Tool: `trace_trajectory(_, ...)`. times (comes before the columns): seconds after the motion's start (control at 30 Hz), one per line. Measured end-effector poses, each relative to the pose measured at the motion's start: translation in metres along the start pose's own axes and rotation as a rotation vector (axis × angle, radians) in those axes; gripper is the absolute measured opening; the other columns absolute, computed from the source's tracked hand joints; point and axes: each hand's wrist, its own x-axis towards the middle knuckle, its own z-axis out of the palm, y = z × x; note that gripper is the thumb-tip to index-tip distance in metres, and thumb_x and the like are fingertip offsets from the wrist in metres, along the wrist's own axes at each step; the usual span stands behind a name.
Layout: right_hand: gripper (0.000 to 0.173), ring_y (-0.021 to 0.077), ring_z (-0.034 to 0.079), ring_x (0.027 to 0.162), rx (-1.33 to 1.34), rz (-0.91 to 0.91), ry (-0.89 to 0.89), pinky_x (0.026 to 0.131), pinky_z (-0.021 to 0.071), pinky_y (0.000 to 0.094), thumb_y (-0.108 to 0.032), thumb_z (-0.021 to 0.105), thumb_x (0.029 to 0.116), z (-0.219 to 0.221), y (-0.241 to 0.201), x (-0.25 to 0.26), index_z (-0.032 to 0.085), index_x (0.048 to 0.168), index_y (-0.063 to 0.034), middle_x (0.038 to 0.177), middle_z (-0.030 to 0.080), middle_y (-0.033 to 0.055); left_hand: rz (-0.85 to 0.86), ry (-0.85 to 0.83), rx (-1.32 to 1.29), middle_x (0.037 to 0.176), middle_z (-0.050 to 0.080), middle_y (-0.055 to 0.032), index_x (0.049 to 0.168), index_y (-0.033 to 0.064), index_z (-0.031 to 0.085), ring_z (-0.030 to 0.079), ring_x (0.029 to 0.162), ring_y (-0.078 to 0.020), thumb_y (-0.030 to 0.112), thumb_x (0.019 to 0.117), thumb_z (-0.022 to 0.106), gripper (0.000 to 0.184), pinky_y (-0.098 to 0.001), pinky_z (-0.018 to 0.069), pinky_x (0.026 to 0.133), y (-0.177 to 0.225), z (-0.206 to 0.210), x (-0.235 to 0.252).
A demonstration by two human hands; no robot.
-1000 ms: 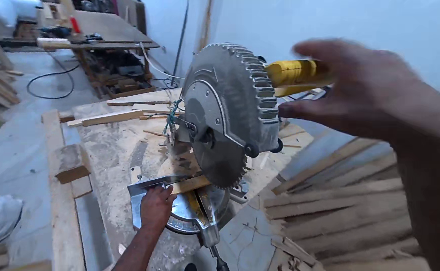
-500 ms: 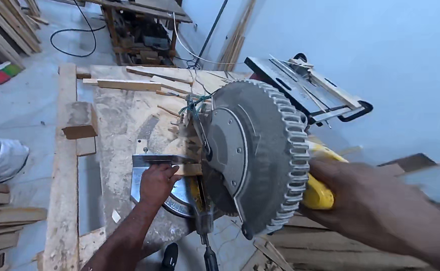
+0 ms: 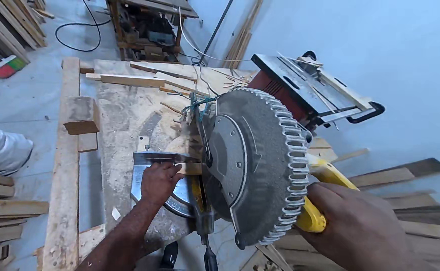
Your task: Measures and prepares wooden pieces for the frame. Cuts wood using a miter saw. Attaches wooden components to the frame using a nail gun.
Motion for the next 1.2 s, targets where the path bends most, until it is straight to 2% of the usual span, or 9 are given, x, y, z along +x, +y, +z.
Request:
trace_trajectory(0.1, 0.030, 0.0195, 0.057, 0.051, 0.017, -0.003, 0.019, 0.041, 0.0431, 0.0382, -0.041, 0.060, 0.0835, 0.003, -0.003, -0.003, 0.054, 0.070, -0.0151, 0.061, 0.052, 0.0009, -0.013, 0.001, -0.008, 0.114, 0.074, 0.0078, 0.119, 0.0380, 0.077, 0.068, 0.102, -0.0204, 0.055, 0.0973, 0.062, 0.031, -0.0468, 0.0547, 0.083, 0.000, 0.001, 0.000)
trace_trajectory(0.3, 0.028, 0.0220, 0.060, 0.053, 0.027, 0.014, -0.021, 0.042, 0.0456, 0.0405, -0.039, 0.064, 0.0798, 0.002, -0.008, -0.005, 0.058, 0.072, -0.0131, 0.063, 0.056, 0.0029, -0.028, -0.005, 0.005, 0.114, 0.074, 0.0083, 0.119, 0.0381, 0.077, 0.067, 0.101, -0.0196, 0.056, 0.0962, 0.063, 0.032, -0.0453, 0.0544, 0.084, 0.001, 0.000, 0.000)
trace_trajectory(0.67, 0.029, 0.0213, 0.059, 0.053, 0.005, 0.012, -0.007, 0.042, 0.0442, 0.0398, -0.040, 0.063, 0.0797, 0.005, -0.009, -0.006, 0.056, 0.071, -0.0135, 0.062, 0.054, 0.0023, -0.030, -0.040, 0.031, 0.114, 0.073, 0.0097, 0.121, 0.0400, 0.075, 0.067, 0.100, -0.0184, 0.058, 0.0971, 0.061, 0.033, -0.0438, 0.0536, 0.085, 0.001, 0.001, 0.001)
trace_trajectory(0.9, 0.028, 0.0223, 0.060, 0.053, 0.003, 0.030, -0.012, 0.043, 0.0454, 0.0405, -0.038, 0.066, 0.0760, 0.007, -0.012, -0.009, 0.056, 0.071, -0.0129, 0.062, 0.055, 0.0029, -0.044, -0.044, 0.019, 0.114, 0.073, 0.0088, 0.120, 0.0397, 0.076, 0.067, 0.102, -0.0188, 0.057, 0.0967, 0.062, 0.032, -0.0448, 0.0536, 0.086, 0.003, -0.001, 0.001)
trace_trajectory(1.07, 0.029, 0.0231, 0.059, 0.052, -0.002, 0.025, -0.009, 0.042, 0.0445, 0.0409, -0.039, 0.066, 0.0770, 0.009, -0.014, -0.010, 0.056, 0.071, -0.0124, 0.062, 0.055, 0.0040, -0.059, -0.054, 0.003, 0.115, 0.073, 0.0083, 0.121, 0.0403, 0.075, 0.066, 0.102, -0.0192, 0.056, 0.0968, 0.062, 0.032, -0.0443, 0.0529, 0.085, 0.005, -0.003, 0.003)
trace_trajectory(1.2, 0.029, 0.0261, 0.062, 0.056, -0.005, 0.047, 0.010, 0.044, 0.0476, 0.0432, -0.038, 0.066, 0.0787, 0.016, -0.021, -0.015, 0.058, 0.074, -0.0108, 0.064, 0.058, 0.0061, -0.068, -0.090, -0.006, 0.116, 0.073, 0.0059, 0.122, 0.0396, 0.075, 0.066, 0.105, -0.0204, 0.056, 0.0972, 0.062, 0.032, -0.0463, 0.0536, 0.088, 0.005, -0.005, 0.005)
